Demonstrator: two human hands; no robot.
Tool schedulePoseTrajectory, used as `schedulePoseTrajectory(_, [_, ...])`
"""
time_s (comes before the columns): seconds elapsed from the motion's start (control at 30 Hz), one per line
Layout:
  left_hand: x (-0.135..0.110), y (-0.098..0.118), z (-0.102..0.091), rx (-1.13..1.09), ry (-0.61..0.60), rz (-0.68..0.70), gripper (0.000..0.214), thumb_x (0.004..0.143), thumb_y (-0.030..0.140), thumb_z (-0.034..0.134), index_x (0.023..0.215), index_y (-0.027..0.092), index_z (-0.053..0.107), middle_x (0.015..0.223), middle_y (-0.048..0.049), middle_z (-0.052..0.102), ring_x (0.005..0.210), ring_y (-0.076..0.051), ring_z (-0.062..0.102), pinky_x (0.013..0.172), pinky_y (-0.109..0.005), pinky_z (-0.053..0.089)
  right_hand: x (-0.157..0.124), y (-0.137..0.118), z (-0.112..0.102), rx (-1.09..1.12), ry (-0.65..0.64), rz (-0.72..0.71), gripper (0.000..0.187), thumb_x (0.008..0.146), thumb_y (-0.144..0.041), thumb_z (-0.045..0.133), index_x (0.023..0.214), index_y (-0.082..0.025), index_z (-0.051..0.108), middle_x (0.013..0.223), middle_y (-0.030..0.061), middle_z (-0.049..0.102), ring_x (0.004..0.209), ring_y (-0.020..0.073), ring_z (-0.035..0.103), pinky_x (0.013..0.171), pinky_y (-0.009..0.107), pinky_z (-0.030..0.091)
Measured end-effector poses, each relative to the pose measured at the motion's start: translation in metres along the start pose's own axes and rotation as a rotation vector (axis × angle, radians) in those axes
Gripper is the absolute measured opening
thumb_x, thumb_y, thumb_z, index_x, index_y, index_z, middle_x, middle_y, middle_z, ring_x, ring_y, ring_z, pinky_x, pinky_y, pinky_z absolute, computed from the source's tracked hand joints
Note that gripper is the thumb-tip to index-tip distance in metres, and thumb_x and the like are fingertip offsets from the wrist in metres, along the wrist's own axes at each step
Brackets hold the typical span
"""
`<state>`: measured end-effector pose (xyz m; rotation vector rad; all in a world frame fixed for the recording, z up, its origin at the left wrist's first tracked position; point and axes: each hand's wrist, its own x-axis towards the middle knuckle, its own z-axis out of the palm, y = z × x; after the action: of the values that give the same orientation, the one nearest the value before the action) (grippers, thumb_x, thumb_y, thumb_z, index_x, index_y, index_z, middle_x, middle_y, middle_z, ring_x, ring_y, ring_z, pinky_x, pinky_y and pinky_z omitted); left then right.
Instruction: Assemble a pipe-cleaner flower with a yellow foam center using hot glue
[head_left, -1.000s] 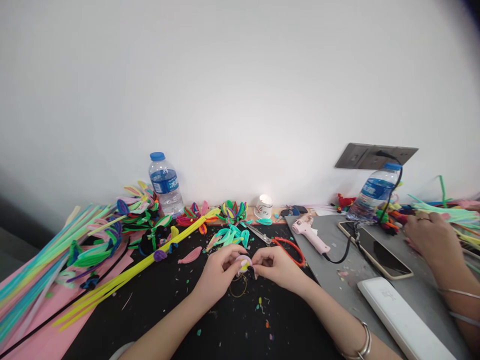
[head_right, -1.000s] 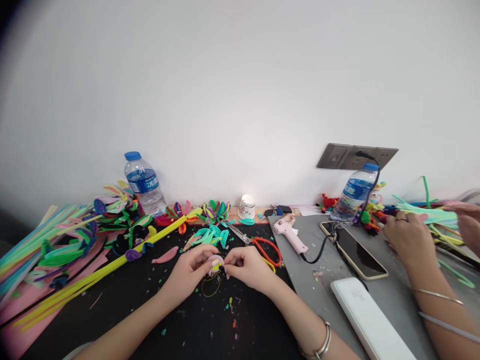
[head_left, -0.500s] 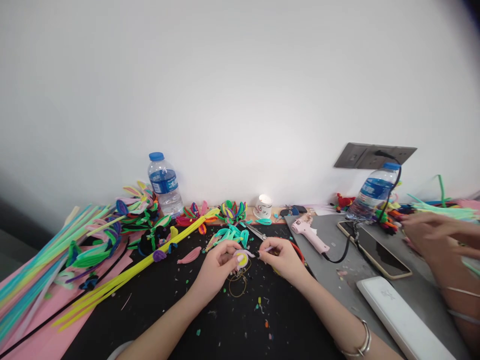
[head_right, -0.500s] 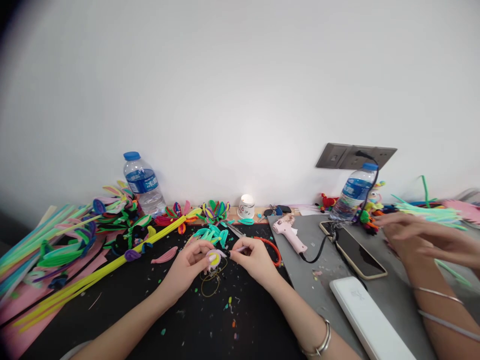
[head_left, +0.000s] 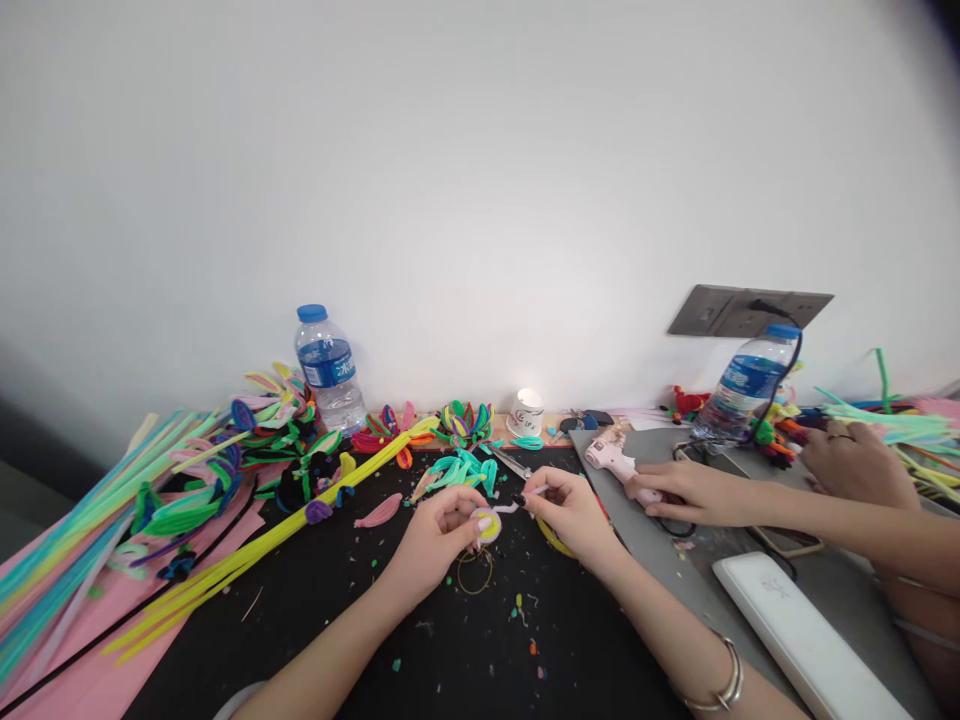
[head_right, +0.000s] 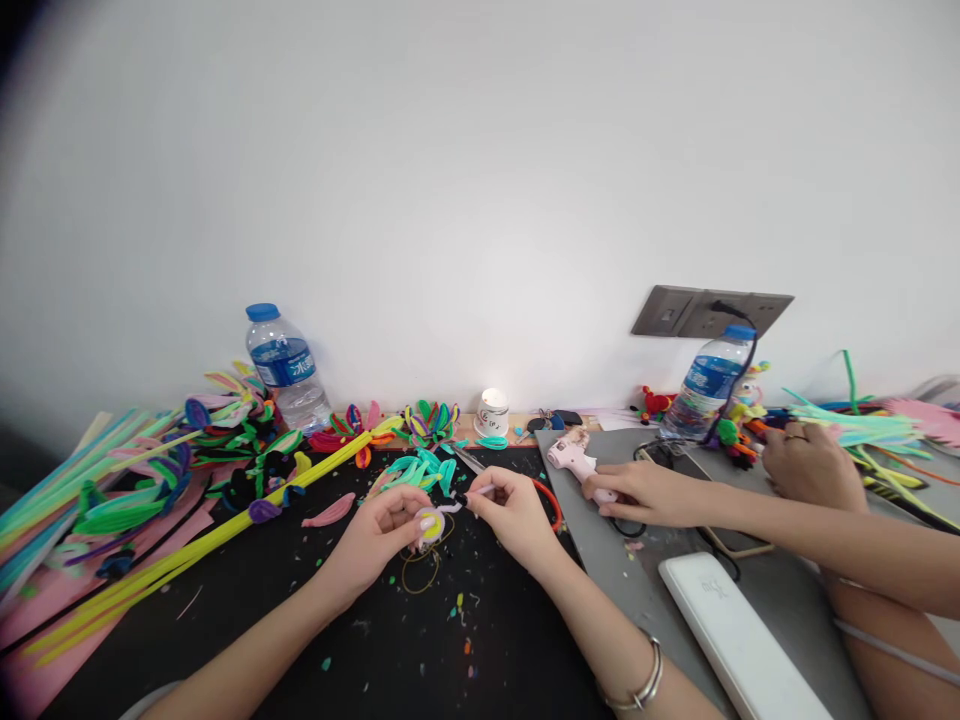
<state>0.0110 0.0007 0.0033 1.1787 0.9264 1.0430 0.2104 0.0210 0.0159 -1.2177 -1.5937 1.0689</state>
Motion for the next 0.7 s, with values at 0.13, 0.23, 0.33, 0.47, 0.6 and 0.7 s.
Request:
schedulePoseTrajectory(0.13, [-0.0021, 0.0007, 0.0011, -0.001, -0.075, -0.040, 0.018, 0.071, 0.028, 0.073, 0.080, 0.016, 0.063, 0.066, 0.0003, 0.062, 0.056, -0.011, 0.054, 0.056, -0.024, 0.044, -0.0004, -0.0038, -0.0010, -0.009, 0.015, -0.020, 0.013, 0.072, -0.029, 0.064, 0.065, -0.018, 0.059, 0.060, -0.0020, 0.055, 0.056, 0.0125, 0.047, 0.053, 0.024, 0.038])
schedulePoseTrajectory(0.23, [-0.0044, 0.0015, 0.0029, 0.004, -0.144, -0.059, 0.017, 0.072, 0.027, 0.073, 0.079, 0.015, 0.063, 0.067, 0.0003, 0.062, 0.054, -0.010, 0.052, 0.056, -0.023, 0.043, -0.0019, -0.0049, -0.0006, -0.028, 0.011, -0.019, 0.013, 0.073, -0.029, 0.063, 0.066, -0.018, 0.059, 0.061, -0.0016, 0.055, 0.057, 0.0126, 0.047, 0.054, 0.024, 0.038])
schedulePoseTrajectory(0.33, [-0.0064, 0.0018, 0.0047, 0.007, -0.188, -0.087, 0.018, 0.071, 0.027, 0.073, 0.078, 0.015, 0.062, 0.067, 0.0005, 0.062, 0.054, -0.009, 0.052, 0.055, -0.023, 0.043, -0.0029, -0.0031, 0.0005, -0.029, -0.004, -0.020, 0.012, 0.074, -0.028, 0.064, 0.067, -0.018, 0.059, 0.061, -0.0019, 0.055, 0.058, 0.0128, 0.049, 0.055, 0.024, 0.039])
schedulePoseTrajectory(0.47, [-0.0048, -0.0006, 0.0041, 0.003, -0.179, -0.080, 0.018, 0.072, 0.027, 0.073, 0.078, 0.015, 0.062, 0.068, 0.0006, 0.062, 0.055, -0.009, 0.053, 0.055, -0.023, 0.043, -0.0010, -0.0013, 0.0003, 0.044, -0.003, -0.043, 0.009, 0.073, -0.025, 0.066, 0.072, -0.018, 0.059, 0.066, -0.0019, 0.056, 0.060, 0.0120, 0.051, 0.056, 0.023, 0.041])
schedulePoseTrajectory(0.6, [0.0005, -0.0024, 0.0004, 0.013, -0.049, -0.020, 0.019, 0.072, 0.030, 0.072, 0.080, 0.015, 0.062, 0.068, 0.0013, 0.061, 0.056, -0.010, 0.054, 0.054, -0.022, 0.043, 0.0024, 0.0003, -0.0001, 0.226, 0.065, -0.001, 0.036, 0.071, -0.029, 0.069, 0.102, -0.020, 0.051, 0.076, -0.0030, 0.058, 0.050, 0.0073, 0.049, 0.044, 0.020, 0.040])
schedulePoseTrajectory(0.7, [0.0027, -0.0014, -0.0012, 0.018, 0.064, 0.017, 0.020, 0.072, 0.031, 0.072, 0.081, 0.016, 0.062, 0.069, 0.0018, 0.061, 0.056, -0.010, 0.054, 0.055, -0.022, 0.044, 0.0017, 0.0024, 0.0039, 0.264, -0.039, 0.112, 0.043, 0.071, -0.032, 0.070, 0.105, -0.021, 0.046, 0.073, -0.0051, 0.058, 0.041, 0.0054, 0.046, 0.033, 0.017, 0.035])
